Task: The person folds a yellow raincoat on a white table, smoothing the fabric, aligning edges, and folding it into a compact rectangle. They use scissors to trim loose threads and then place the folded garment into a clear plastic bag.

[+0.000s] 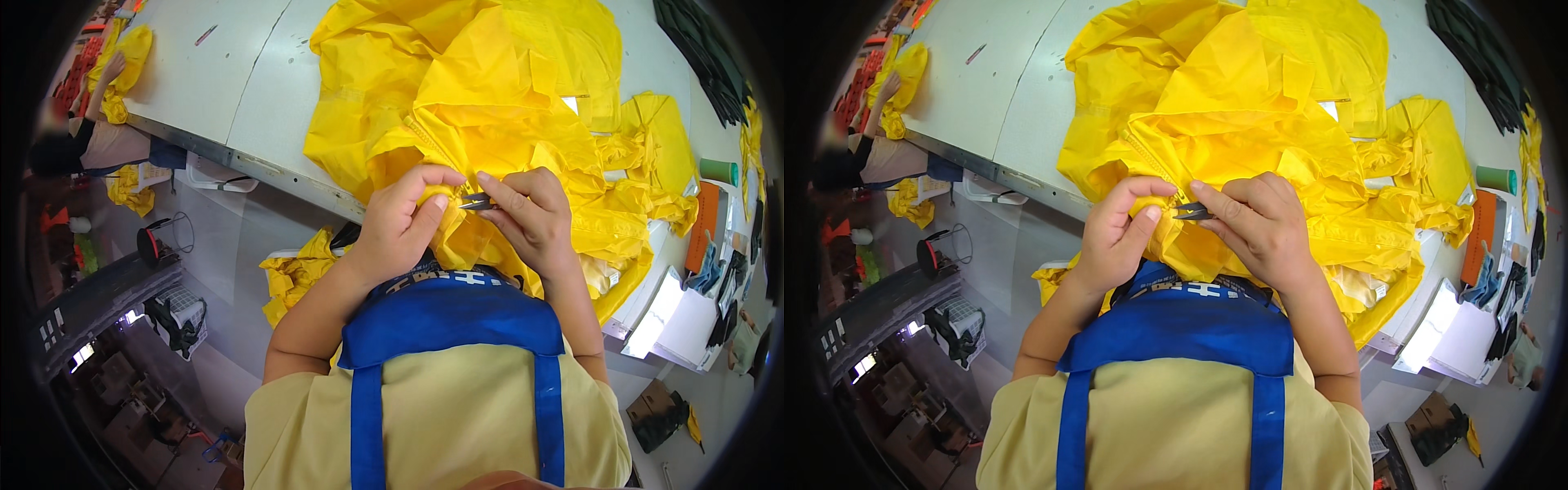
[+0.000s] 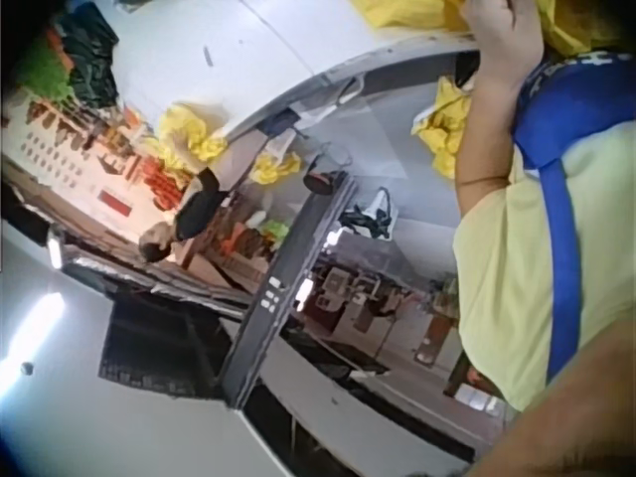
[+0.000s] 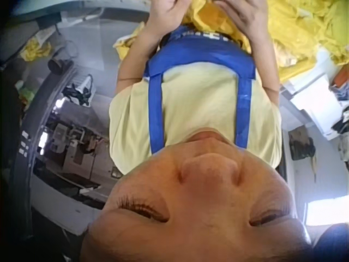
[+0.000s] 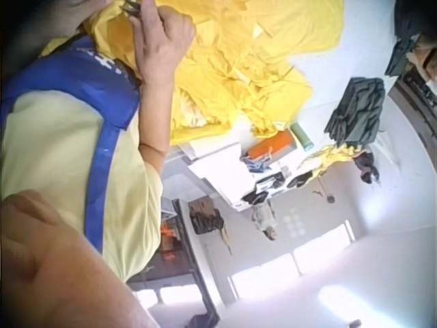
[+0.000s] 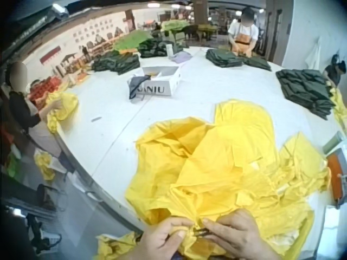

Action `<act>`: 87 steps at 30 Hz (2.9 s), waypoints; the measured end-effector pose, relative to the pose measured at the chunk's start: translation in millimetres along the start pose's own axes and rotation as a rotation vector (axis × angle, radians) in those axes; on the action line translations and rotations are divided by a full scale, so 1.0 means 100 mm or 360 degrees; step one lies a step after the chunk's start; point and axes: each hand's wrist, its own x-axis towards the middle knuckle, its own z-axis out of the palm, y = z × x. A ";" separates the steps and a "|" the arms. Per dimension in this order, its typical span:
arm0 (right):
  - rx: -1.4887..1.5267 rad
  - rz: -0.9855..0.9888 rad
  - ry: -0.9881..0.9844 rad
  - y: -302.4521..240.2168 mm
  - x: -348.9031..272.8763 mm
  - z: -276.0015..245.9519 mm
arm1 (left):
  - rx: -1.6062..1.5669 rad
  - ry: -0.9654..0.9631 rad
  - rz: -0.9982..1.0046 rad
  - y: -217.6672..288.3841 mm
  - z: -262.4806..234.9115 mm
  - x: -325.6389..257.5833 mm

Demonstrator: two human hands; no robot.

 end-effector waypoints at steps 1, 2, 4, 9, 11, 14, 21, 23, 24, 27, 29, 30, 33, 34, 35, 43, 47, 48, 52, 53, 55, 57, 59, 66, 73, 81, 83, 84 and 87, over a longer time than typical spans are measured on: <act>0.0018 0.0008 -0.0012 0.00 0.01 0.00 | -0.0004 0.0002 -0.0006 0.00 0.00 0.00; 0.0037 0.0016 -0.0024 0.00 0.01 0.00 | -0.0007 0.0004 -0.0012 -0.01 0.00 0.00; 0.0139 0.0096 -0.0061 0.00 0.02 0.00 | -0.0036 0.0002 0.0000 -0.02 0.00 -0.01; 0.0394 0.0237 -0.0134 0.01 0.02 -0.01 | 0.0005 0.0013 0.0068 -0.02 0.01 0.02; 0.0374 0.0198 -0.0130 0.00 0.03 0.00 | 0.0040 0.0084 0.0141 -0.05 0.04 0.02; 0.0296 0.0195 -0.0104 0.02 0.04 -0.03 | 0.0046 0.0095 0.0145 -0.07 0.04 0.02; 0.0341 0.0160 -0.0102 0.03 0.03 -0.04 | 0.0100 0.0068 0.0152 -0.03 0.05 0.03; 0.0328 0.0145 -0.0097 0.03 0.04 -0.04 | 0.0093 0.0061 0.0126 -0.03 0.05 0.02; 0.0321 0.0139 -0.0094 0.02 0.04 -0.05 | 0.0106 0.0079 0.0161 -0.04 0.05 0.02; 0.0318 0.0108 -0.0110 0.00 0.06 -0.05 | 0.0095 0.0077 0.0170 -0.05 0.06 0.02; 0.0293 0.0102 -0.0097 0.00 0.06 -0.04 | 0.0026 0.0004 0.0052 -0.01 0.04 0.00; 0.0282 0.0097 -0.0091 -0.01 0.06 -0.04 | 0.0015 0.0015 0.0036 -0.01 0.04 -0.01; 0.0082 0.0016 -0.0088 -0.05 0.05 -0.05 | 0.0027 0.0057 0.0014 -0.02 0.05 -0.02; -0.0011 0.0003 -0.0066 -0.08 0.05 -0.06 | 0.0058 0.0076 0.0025 -0.02 0.06 -0.02; -0.0104 -0.0009 -0.0043 -0.12 0.04 -0.06 | 0.0090 0.0095 0.0037 -0.02 0.06 -0.03; -0.0322 -0.0069 0.0077 -0.17 -0.05 -0.02 | 0.0232 0.0084 0.0100 0.02 0.04 -0.02; -0.0190 -0.0066 0.0032 -0.11 -0.07 0.03 | 0.0223 0.0108 0.0136 0.01 0.04 -0.03; -0.0137 -0.0059 0.0010 -0.09 -0.08 0.03 | 0.0218 0.0107 0.0124 0.00 0.04 -0.03; 0.0783 0.0759 0.0287 -0.02 -0.25 0.04 | 0.0302 0.0039 0.0004 0.00 -0.04 -0.09; 0.0809 0.0943 0.0398 0.09 -0.33 0.04 | 0.0348 0.0005 -0.0045 0.00 -0.09 -0.12; 0.0704 0.1248 0.0746 0.53 -0.63 -0.06 | 0.1025 -0.0588 -0.0307 0.09 -0.32 -0.16; 0.0348 0.1423 0.1034 1.00 -0.92 -0.40 | 0.1266 -0.0678 -0.0479 0.23 -0.58 -0.13; -0.0143 0.1523 0.1105 1.51 -1.40 -0.88 | 0.1047 -0.0254 -0.0567 0.39 -0.71 -0.09; -0.1350 0.2287 0.0407 3.02 -3.22 -2.29 | 0.1889 -0.0499 -0.0343 -0.08 -0.32 0.73; -0.0371 0.1795 0.0492 2.66 -2.57 -2.10 | -0.0099 0.0222 -0.0403 -0.33 -0.87 0.68; -0.1140 0.0820 -0.0114 1.38 -1.84 -1.66 | -0.0821 0.0521 0.0000 -0.33 -1.31 0.58; -0.1009 0.0616 -0.0063 1.31 -2.03 -1.48 | -0.1173 -0.0083 0.0120 -1.21 -1.95 0.27; -0.0770 0.0615 -0.0265 1.21 -2.10 -1.38 | -0.1156 -0.0095 0.0047 -1.31 -1.96 0.23; -0.0262 0.1070 -0.1229 0.67 -1.77 -1.20 | -0.0700 0.0500 -0.0424 -0.95 -1.27 0.10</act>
